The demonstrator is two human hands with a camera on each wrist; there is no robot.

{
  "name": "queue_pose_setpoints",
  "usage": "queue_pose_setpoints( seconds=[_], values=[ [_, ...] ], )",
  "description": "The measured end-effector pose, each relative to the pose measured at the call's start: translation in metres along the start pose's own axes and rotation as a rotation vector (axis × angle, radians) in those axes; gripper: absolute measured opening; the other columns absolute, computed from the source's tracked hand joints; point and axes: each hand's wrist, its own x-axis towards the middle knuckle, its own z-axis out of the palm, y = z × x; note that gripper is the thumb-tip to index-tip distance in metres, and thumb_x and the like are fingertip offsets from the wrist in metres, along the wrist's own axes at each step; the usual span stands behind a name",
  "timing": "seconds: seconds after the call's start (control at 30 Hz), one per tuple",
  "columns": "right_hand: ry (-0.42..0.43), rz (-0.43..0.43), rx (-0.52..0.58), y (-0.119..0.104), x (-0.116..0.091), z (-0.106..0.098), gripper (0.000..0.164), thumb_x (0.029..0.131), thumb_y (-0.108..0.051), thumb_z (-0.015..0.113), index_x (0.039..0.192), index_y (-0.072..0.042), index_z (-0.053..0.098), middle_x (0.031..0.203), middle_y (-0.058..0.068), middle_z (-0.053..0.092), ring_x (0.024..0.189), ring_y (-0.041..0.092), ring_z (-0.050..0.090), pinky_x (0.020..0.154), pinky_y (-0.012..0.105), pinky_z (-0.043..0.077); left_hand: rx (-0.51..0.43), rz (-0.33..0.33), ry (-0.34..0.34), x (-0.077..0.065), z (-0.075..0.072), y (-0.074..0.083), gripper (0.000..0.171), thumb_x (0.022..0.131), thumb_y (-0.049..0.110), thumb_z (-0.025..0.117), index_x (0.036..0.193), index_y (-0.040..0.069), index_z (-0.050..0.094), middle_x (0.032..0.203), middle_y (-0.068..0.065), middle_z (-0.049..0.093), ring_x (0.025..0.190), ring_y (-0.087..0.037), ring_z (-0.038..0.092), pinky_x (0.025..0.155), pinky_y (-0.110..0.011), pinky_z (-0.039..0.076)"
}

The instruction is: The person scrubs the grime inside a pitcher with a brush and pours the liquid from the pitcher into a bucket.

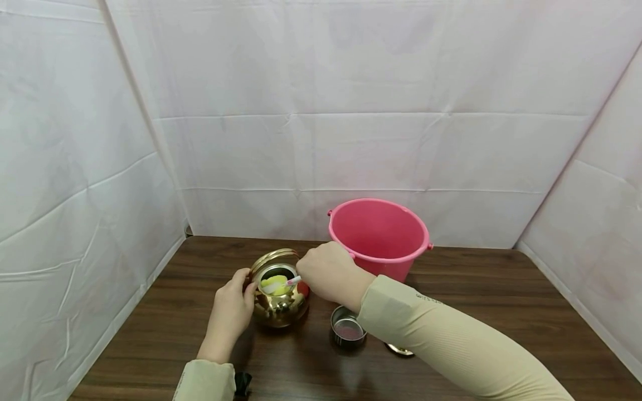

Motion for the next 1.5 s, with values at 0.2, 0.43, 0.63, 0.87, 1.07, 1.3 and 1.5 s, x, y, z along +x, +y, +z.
queue_pose_setpoints(
  seconds=[0.2, 0.43, 0.63, 0.87, 1.07, 1.3, 1.5],
  values=[
    [-0.012, 0.006, 0.013, 0.001, 0.000, -0.001, 0.020, 0.082, -0.009, 0.063, 0.065, -0.020, 0.063, 0.060, -0.003, 0.061, 0.052, 0.018, 0.056, 0.039, 0.036, 0.047, 0.001, 0.007, 0.007, 0.000, 0.000, 0.000, 0.019, 0.090, 0.005, 0.061, 0.108, -0.001, 0.056, 0.089, -0.019, 0.066, 0.074, -0.030, 0.065, 0.060, -0.039, 0.053],
    [-0.043, 0.020, 0.036, 0.004, -0.001, -0.002, 0.021, 0.083, -0.011, 0.062, 0.064, -0.021, 0.062, 0.058, -0.004, 0.058, 0.051, 0.016, 0.052, 0.041, 0.031, 0.046, 0.000, 0.007, 0.008, -0.001, 0.001, 0.000, 0.019, 0.090, 0.005, 0.061, 0.108, -0.001, 0.056, 0.088, -0.019, 0.066, 0.073, -0.029, 0.065, 0.059, -0.039, 0.053],
    [-0.050, 0.034, 0.042, 0.006, -0.001, -0.003, 0.021, 0.082, -0.011, 0.064, 0.064, -0.021, 0.063, 0.058, -0.004, 0.058, 0.051, 0.016, 0.053, 0.041, 0.033, 0.048, 0.001, 0.001, 0.005, -0.001, 0.000, 0.001, 0.019, 0.091, 0.006, 0.061, 0.108, -0.001, 0.056, 0.088, -0.018, 0.066, 0.073, -0.029, 0.065, 0.059, -0.038, 0.053],
    [-0.061, 0.054, 0.031, 0.007, -0.002, -0.004, 0.019, 0.081, -0.019, 0.069, 0.064, -0.021, 0.061, 0.060, -0.004, 0.058, 0.050, 0.016, 0.053, 0.040, 0.032, 0.047, 0.003, 0.002, 0.003, -0.002, -0.002, 0.001, 0.019, 0.090, 0.005, 0.061, 0.107, -0.001, 0.056, 0.088, -0.018, 0.066, 0.072, -0.028, 0.065, 0.058, -0.037, 0.052],
    [-0.068, 0.067, 0.037, 0.008, -0.001, -0.003, 0.016, 0.082, -0.023, 0.070, 0.067, -0.021, 0.064, 0.062, -0.003, 0.060, 0.052, 0.017, 0.056, 0.040, 0.034, 0.048, 0.003, 0.008, 0.008, -0.003, -0.003, 0.002, 0.018, 0.090, 0.005, 0.061, 0.107, -0.001, 0.056, 0.088, -0.018, 0.066, 0.072, -0.028, 0.065, 0.059, -0.038, 0.052],
    [-0.072, 0.090, 0.052, 0.010, 0.000, -0.003, 0.014, 0.083, -0.015, 0.065, 0.070, -0.019, 0.066, 0.064, -0.001, 0.063, 0.055, 0.020, 0.060, 0.042, 0.038, 0.050, 0.002, 0.011, 0.003, -0.004, -0.003, 0.002, 0.018, 0.091, 0.005, 0.060, 0.108, -0.001, 0.056, 0.088, -0.018, 0.066, 0.073, -0.029, 0.065, 0.059, -0.038, 0.052],
    [-0.082, 0.107, 0.053, 0.011, 0.000, -0.003, 0.015, 0.084, -0.015, 0.064, 0.070, -0.018, 0.066, 0.065, 0.000, 0.065, 0.055, 0.021, 0.061, 0.041, 0.040, 0.049, 0.003, 0.008, -0.010, -0.005, -0.005, 0.003, 0.019, 0.092, 0.005, 0.059, 0.109, -0.002, 0.056, 0.088, -0.019, 0.066, 0.072, -0.029, 0.065, 0.059, -0.038, 0.052]
  ],
)
